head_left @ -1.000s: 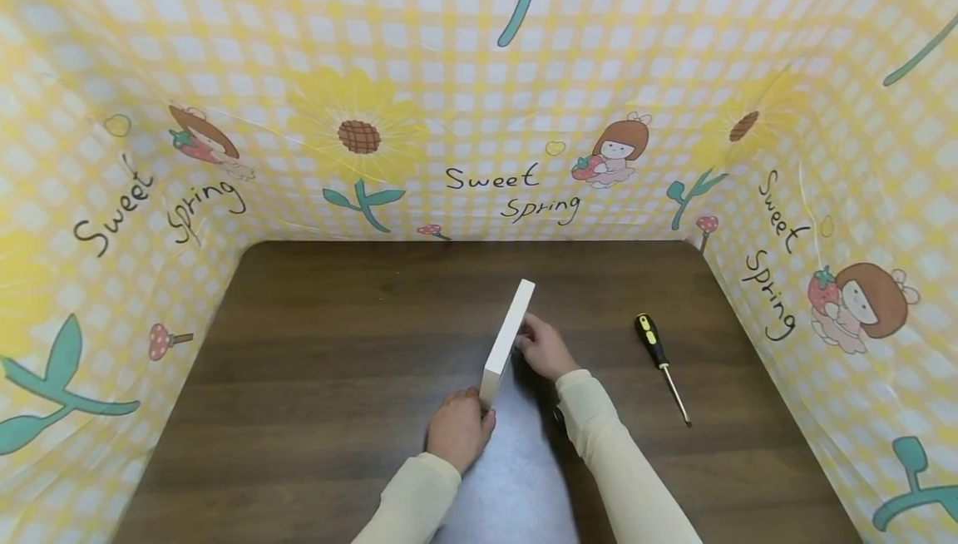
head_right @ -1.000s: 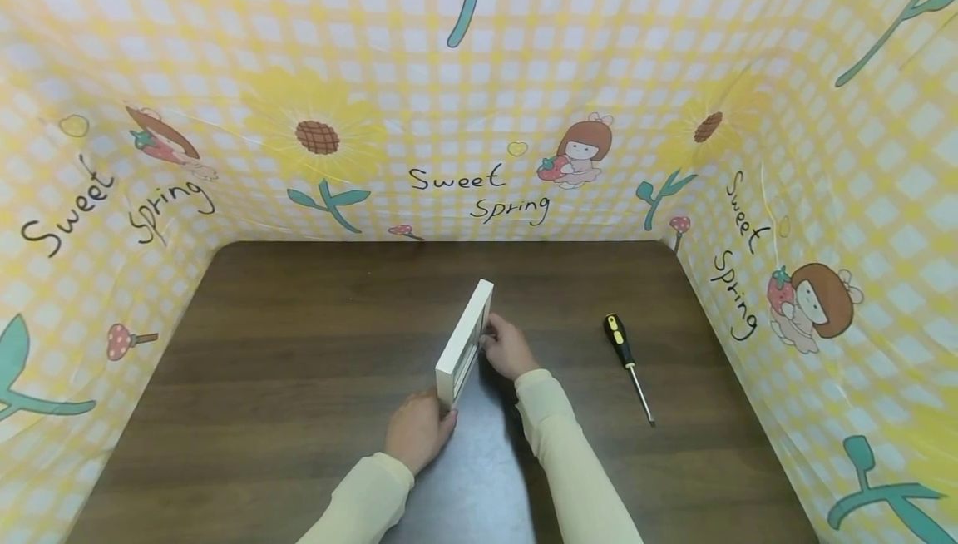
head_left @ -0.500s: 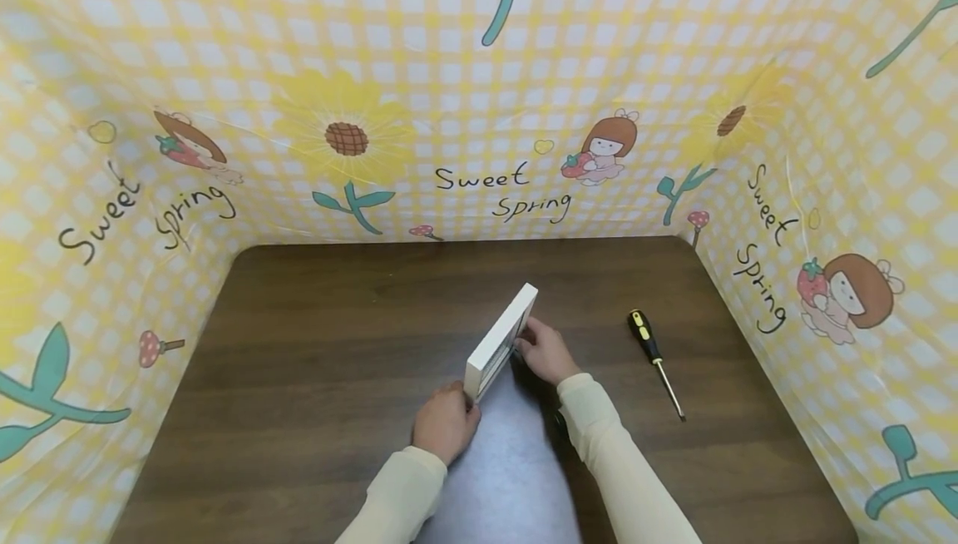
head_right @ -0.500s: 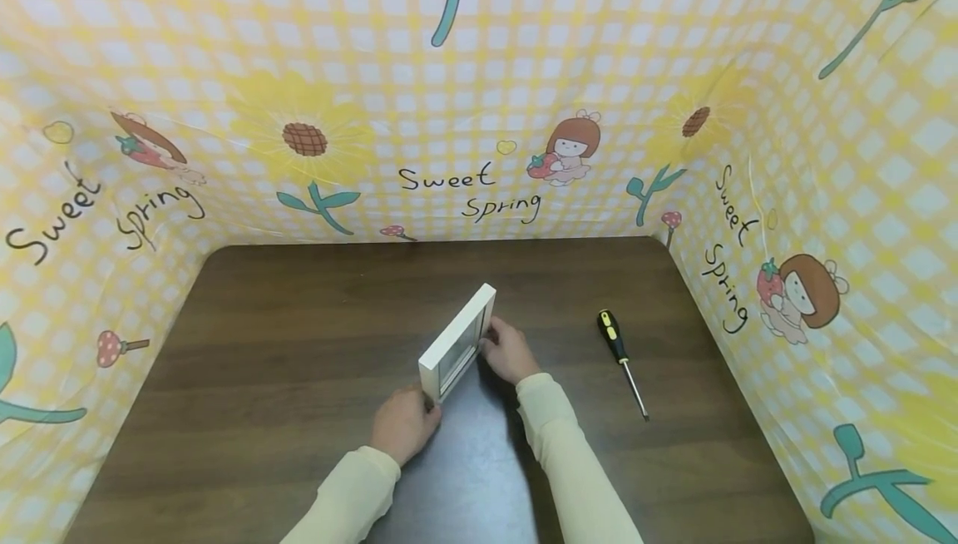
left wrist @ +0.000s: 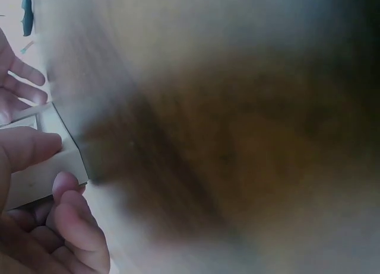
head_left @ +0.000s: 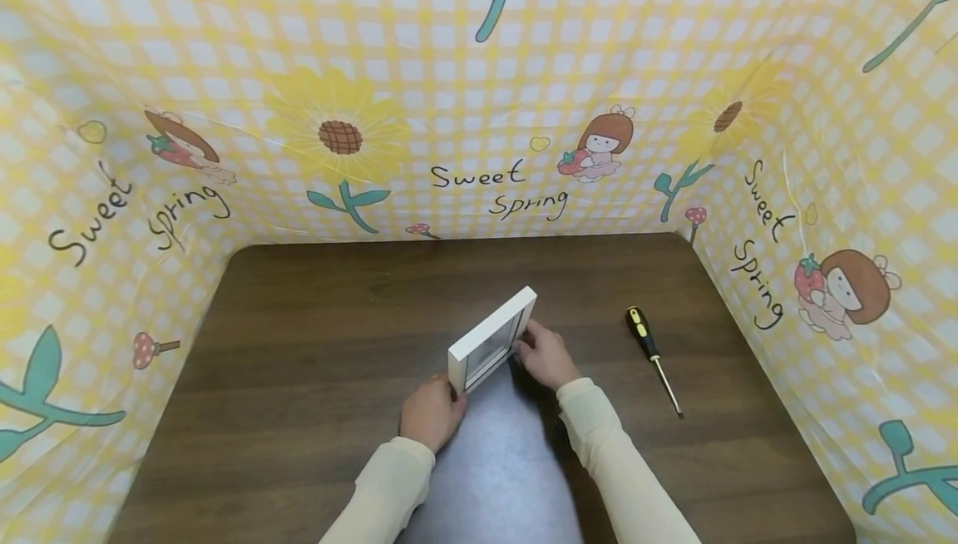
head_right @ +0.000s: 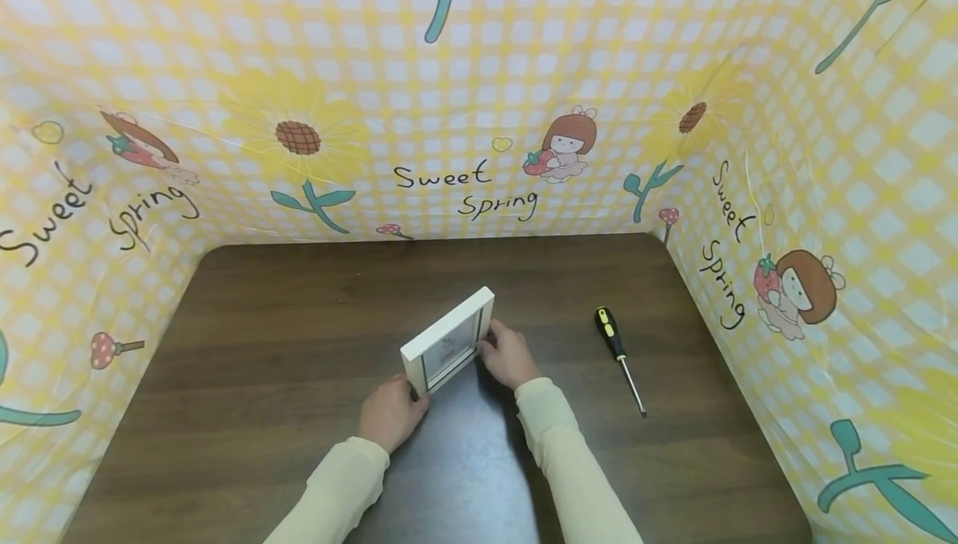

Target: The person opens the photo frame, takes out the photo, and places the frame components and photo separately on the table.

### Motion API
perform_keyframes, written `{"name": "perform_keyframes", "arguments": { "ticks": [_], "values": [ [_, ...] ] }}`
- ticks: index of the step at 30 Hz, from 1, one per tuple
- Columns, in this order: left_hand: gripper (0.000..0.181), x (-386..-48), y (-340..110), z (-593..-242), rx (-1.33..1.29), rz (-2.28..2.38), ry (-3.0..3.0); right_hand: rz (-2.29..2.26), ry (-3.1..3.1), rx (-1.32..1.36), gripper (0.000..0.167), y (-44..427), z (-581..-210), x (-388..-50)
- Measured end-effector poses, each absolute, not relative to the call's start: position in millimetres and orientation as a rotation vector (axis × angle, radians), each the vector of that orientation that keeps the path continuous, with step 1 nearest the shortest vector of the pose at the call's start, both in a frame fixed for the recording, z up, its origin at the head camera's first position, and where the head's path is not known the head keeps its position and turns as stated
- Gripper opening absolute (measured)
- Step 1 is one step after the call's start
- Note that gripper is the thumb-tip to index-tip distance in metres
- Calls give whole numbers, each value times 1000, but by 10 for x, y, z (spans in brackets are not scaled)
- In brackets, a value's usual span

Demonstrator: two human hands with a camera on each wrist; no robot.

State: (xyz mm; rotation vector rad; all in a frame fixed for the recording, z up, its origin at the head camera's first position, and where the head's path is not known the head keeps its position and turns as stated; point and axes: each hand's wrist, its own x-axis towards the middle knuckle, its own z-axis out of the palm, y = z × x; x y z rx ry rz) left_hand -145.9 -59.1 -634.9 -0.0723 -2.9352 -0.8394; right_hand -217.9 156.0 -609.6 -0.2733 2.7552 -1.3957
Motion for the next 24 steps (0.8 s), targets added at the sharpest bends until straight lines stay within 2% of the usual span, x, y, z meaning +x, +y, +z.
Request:
{"name": "perform_keyframes", "arguments": {
  "ticks": [13,24],
  "values": [
    [19,-1501,-680,-6329,-91,-876,-2931,-1200,2872,-396,24,1565,-6105,-2113],
    [23,-1628,-803,-6282,-92,-963,-2986,-917,3006,-431,19,1537,-6180,-2053]
  ]
}}
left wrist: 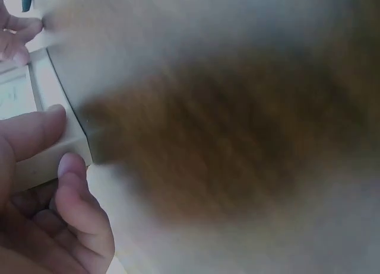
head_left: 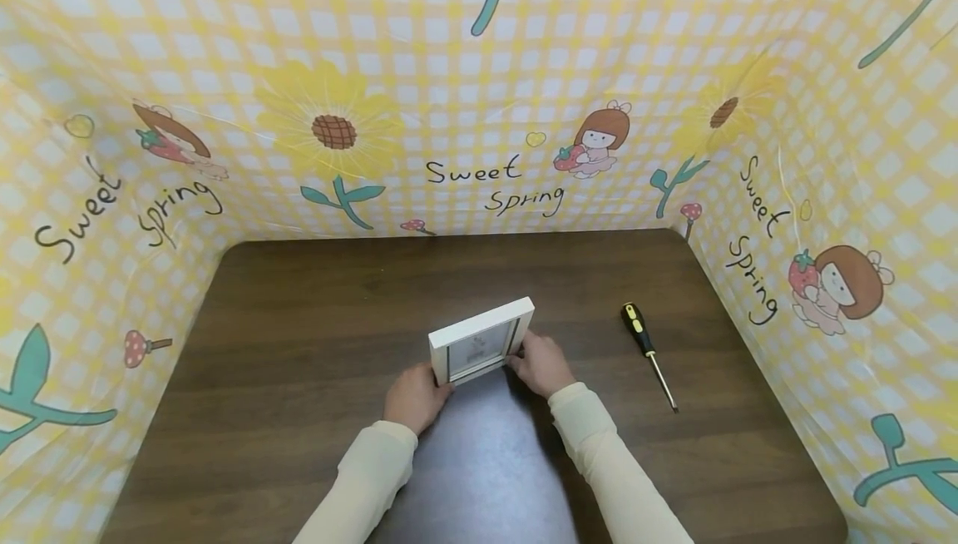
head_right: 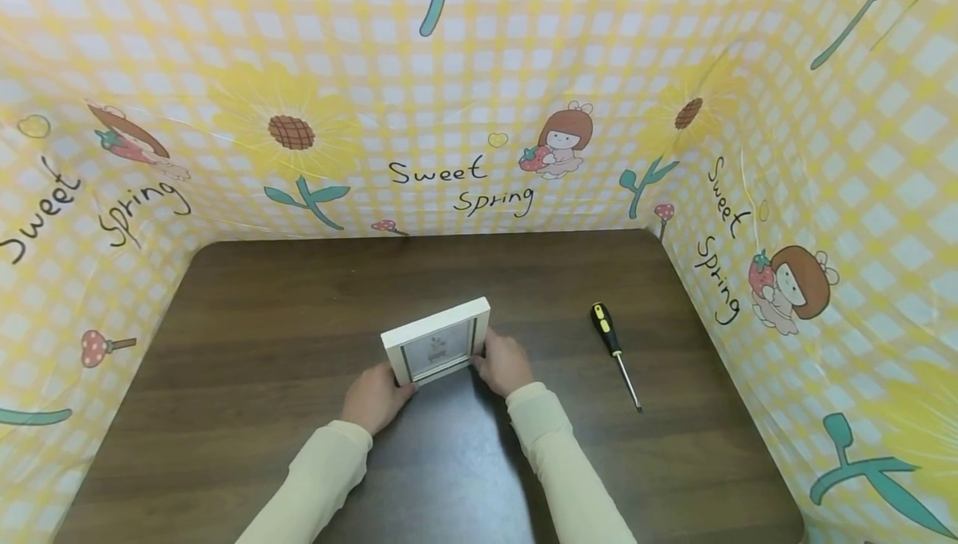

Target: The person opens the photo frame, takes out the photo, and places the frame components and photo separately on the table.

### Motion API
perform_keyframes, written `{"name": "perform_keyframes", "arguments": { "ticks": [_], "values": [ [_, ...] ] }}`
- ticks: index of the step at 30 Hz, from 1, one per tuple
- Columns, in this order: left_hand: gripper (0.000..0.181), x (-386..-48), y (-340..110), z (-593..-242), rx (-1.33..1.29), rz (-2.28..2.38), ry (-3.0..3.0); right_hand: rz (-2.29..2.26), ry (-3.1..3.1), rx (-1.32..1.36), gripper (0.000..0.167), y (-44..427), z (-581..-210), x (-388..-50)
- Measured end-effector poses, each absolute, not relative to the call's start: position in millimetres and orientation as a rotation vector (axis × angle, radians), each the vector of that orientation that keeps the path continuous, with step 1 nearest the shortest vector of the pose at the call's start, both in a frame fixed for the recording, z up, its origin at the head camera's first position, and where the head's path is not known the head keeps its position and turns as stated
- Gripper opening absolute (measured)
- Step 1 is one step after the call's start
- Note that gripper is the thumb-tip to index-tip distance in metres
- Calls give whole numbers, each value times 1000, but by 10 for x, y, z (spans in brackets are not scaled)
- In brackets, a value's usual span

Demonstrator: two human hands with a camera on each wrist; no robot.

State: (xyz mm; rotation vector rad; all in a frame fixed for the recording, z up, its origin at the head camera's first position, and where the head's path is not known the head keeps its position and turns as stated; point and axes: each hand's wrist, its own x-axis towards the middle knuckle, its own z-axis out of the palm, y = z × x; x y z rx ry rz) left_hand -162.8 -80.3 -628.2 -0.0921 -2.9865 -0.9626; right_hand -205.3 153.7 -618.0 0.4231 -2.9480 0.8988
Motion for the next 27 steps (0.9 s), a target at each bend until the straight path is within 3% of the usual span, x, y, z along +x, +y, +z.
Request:
{"name": "perform_keyframes", "arguments": {
  "ticks": [27],
  "values": [
    [21,-1823,-1058,-6326,-223,-1115,-3033,1101,-2983,461,8,1454,-6250,-1840]
  ]
}}
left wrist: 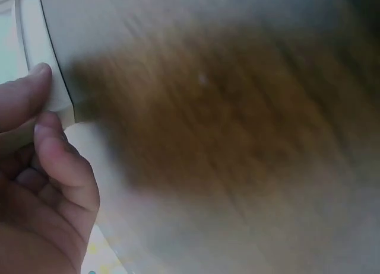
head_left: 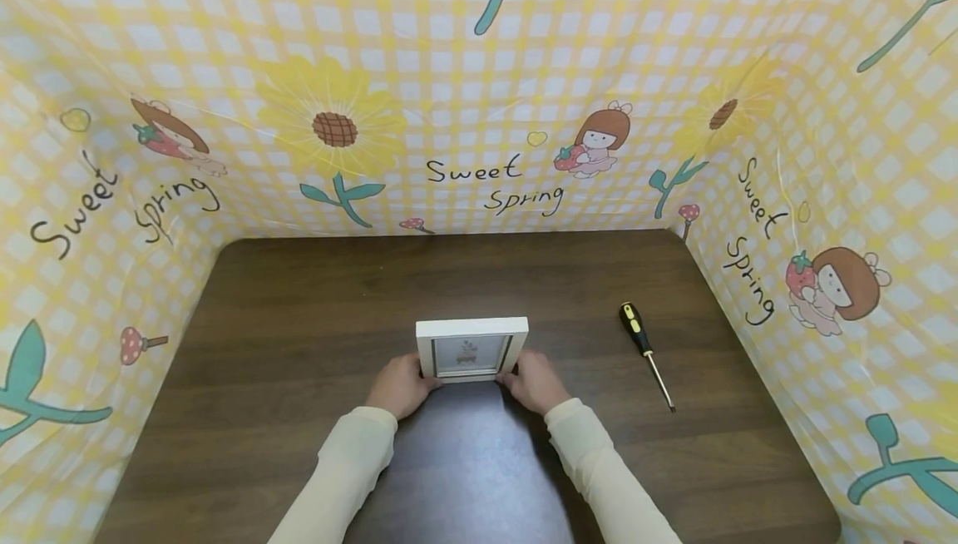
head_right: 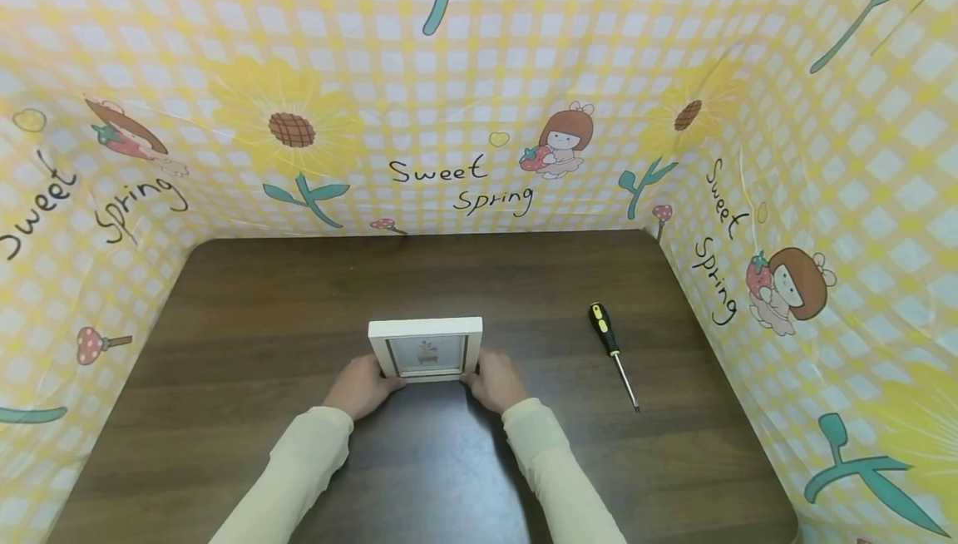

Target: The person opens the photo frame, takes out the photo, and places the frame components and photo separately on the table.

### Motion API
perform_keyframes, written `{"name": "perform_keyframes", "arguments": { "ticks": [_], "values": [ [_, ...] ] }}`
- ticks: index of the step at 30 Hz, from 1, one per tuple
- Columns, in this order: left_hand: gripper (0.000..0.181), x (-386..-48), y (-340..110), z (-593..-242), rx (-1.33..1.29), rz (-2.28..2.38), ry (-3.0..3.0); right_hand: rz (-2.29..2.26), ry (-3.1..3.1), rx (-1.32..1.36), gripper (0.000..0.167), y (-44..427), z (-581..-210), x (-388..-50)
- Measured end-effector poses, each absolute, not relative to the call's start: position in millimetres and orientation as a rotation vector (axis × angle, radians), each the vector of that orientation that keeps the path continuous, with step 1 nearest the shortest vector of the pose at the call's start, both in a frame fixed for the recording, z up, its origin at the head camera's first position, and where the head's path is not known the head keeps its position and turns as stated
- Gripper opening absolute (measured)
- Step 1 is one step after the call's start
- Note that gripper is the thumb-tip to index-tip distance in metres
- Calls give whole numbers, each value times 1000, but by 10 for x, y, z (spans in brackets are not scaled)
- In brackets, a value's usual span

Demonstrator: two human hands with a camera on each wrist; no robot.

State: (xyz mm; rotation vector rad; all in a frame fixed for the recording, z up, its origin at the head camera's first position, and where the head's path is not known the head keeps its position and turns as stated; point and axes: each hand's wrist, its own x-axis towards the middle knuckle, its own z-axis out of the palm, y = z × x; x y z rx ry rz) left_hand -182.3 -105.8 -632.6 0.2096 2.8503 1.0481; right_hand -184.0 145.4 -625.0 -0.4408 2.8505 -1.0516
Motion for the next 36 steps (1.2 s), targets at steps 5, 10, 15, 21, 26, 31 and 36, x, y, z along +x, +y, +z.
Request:
{"name": "perform_keyframes", "arguments": {
  "ticks": [5,10,15,21,26,31,36],
  "values": [
    [18,-1821,-1071,-6316,188,1054,2827,-1092,2814,-440,10,1454,-6255,-1825],
    [20,-1809,-1071,-6291,176,1078,2802,-1114,2806,-435,15,1454,-6267,-1824],
    [21,-1805,-1068,-6288,158,1107,2793,-1151,2788,-417,14,1459,-6293,-1832],
    [26,-1816,-1062,-6278,106,1087,2783,-1223,2720,-335,16,1468,-6297,-1851],
    [24,-1828,-1057,-6266,132,1026,2788,-1229,2709,-308,19,1494,-6305,-1869],
    [22,-1826,-1072,-6227,193,920,2735,-1233,2612,-327,23,1582,-6303,-1876],
    [21,-1803,-1054,-6211,255,919,2648,-1244,2476,-292,28,1686,-6231,-1816]
  ]
}}
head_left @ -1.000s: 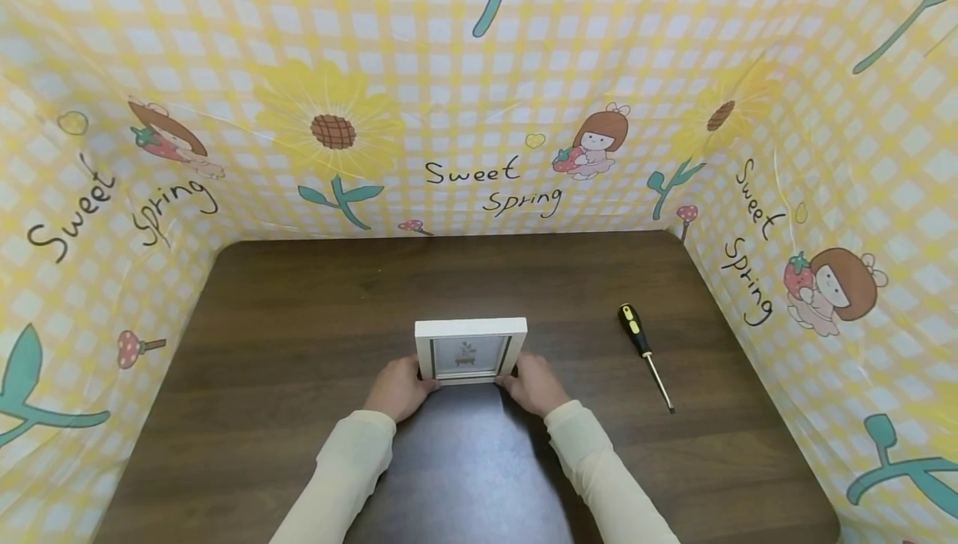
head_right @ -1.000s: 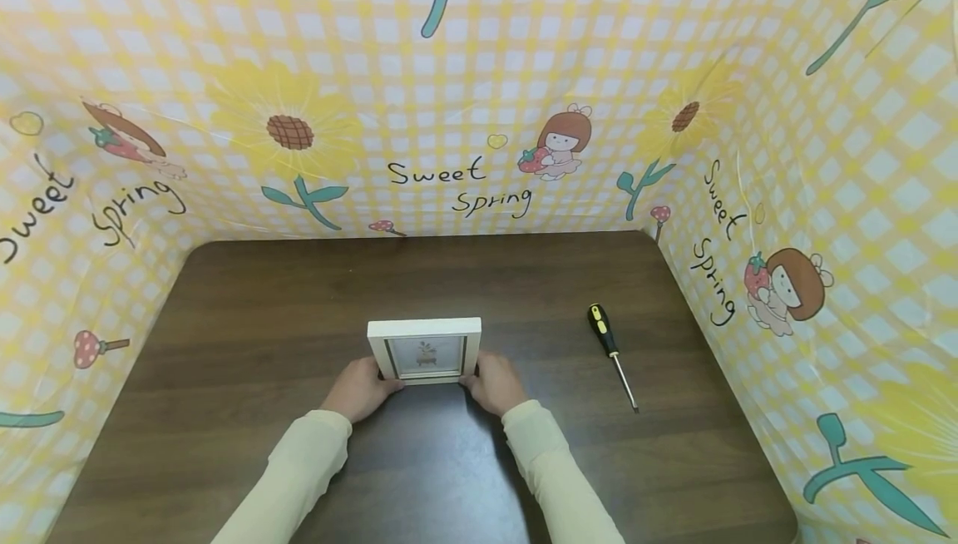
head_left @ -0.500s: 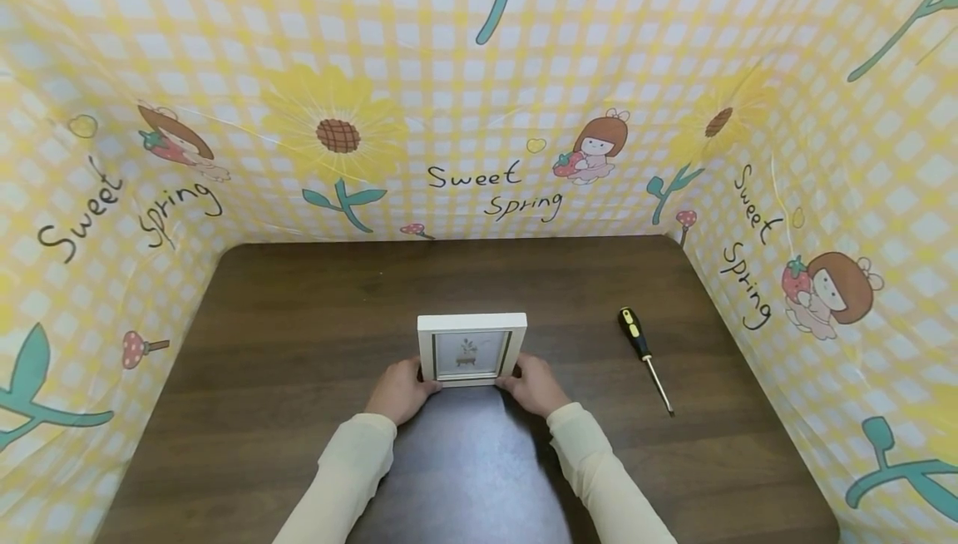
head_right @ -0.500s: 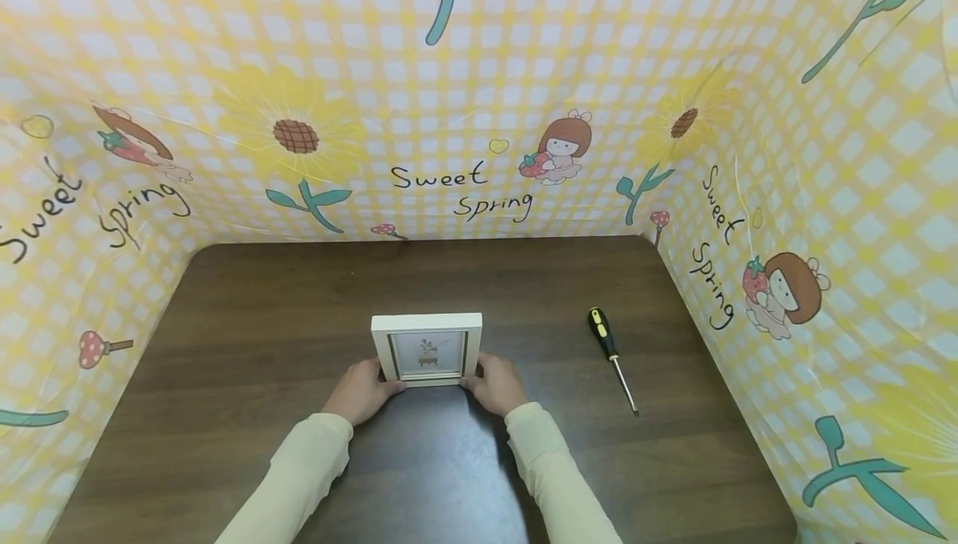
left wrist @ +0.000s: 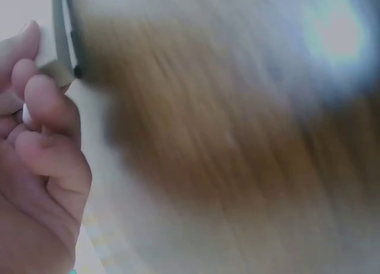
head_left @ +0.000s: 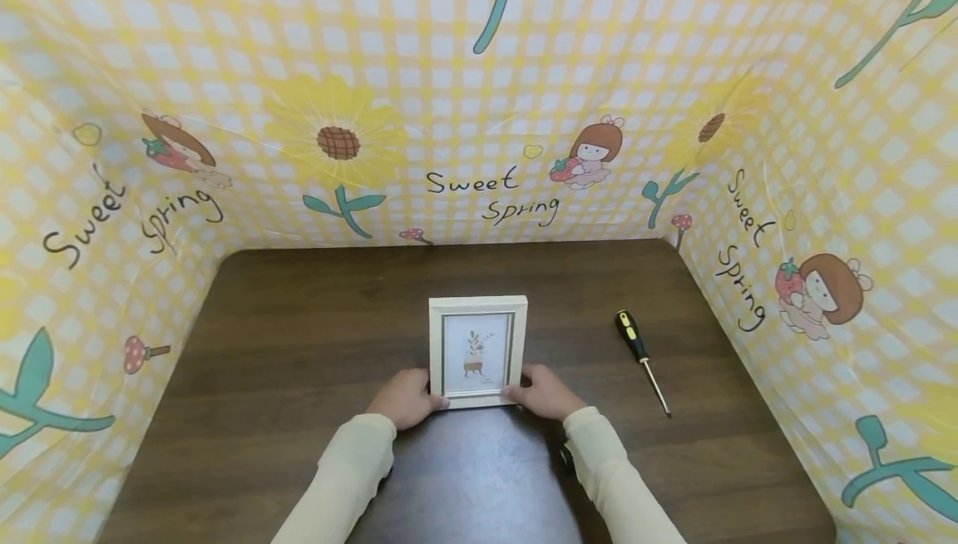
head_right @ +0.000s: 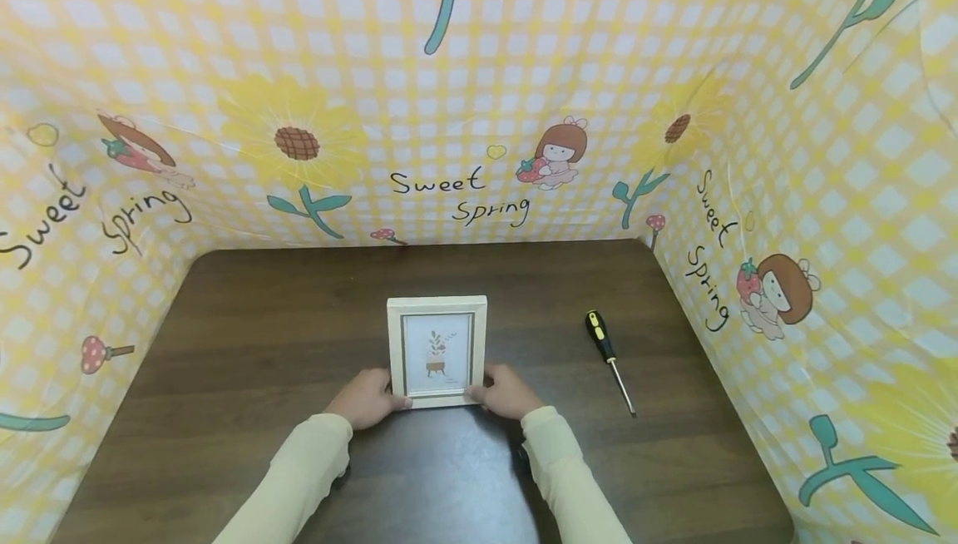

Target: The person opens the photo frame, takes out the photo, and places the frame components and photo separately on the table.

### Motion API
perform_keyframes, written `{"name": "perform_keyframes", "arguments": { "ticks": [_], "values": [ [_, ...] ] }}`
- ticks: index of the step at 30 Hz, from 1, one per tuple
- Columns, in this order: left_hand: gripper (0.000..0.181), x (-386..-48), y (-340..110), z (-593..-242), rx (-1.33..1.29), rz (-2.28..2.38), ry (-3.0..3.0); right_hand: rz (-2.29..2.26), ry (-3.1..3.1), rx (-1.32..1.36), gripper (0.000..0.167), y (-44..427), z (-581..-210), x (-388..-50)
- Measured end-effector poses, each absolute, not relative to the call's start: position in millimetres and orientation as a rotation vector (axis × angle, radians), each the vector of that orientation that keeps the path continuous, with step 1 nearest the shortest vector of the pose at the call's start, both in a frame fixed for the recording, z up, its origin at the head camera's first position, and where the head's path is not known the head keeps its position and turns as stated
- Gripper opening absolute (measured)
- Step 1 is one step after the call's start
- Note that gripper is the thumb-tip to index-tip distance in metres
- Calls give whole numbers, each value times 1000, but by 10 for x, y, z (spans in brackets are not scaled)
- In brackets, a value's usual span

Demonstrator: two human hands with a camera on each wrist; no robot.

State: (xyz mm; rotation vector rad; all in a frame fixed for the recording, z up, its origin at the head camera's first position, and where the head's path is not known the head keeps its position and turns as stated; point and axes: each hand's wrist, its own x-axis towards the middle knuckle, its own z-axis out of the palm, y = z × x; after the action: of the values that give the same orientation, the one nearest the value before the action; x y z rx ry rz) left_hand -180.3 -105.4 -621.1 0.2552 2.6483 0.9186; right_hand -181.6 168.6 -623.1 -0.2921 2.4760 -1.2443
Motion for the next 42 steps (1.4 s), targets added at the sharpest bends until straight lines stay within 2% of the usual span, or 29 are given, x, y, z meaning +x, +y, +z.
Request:
{"name": "perform_keyframes", "arguments": {
  "ticks": [7,14,29,42],
  "values": [
    [19,-1761,-911,-6197,216,1089,2449,-1320,2607,-130,39,1789,-6196,-1710],
    [37,-1712,-704,-6134,189,1198,2263,-1187,2681,14,43,1882,-6164,-1641],
    [48,-1701,-580,-6110,50,1208,1949,-922,2758,18,49,1951,-6191,-1611],
    [65,-1663,-583,-5991,104,1094,2050,-853,2782,-25,53,1964,-6120,-1625]
  ]
}}
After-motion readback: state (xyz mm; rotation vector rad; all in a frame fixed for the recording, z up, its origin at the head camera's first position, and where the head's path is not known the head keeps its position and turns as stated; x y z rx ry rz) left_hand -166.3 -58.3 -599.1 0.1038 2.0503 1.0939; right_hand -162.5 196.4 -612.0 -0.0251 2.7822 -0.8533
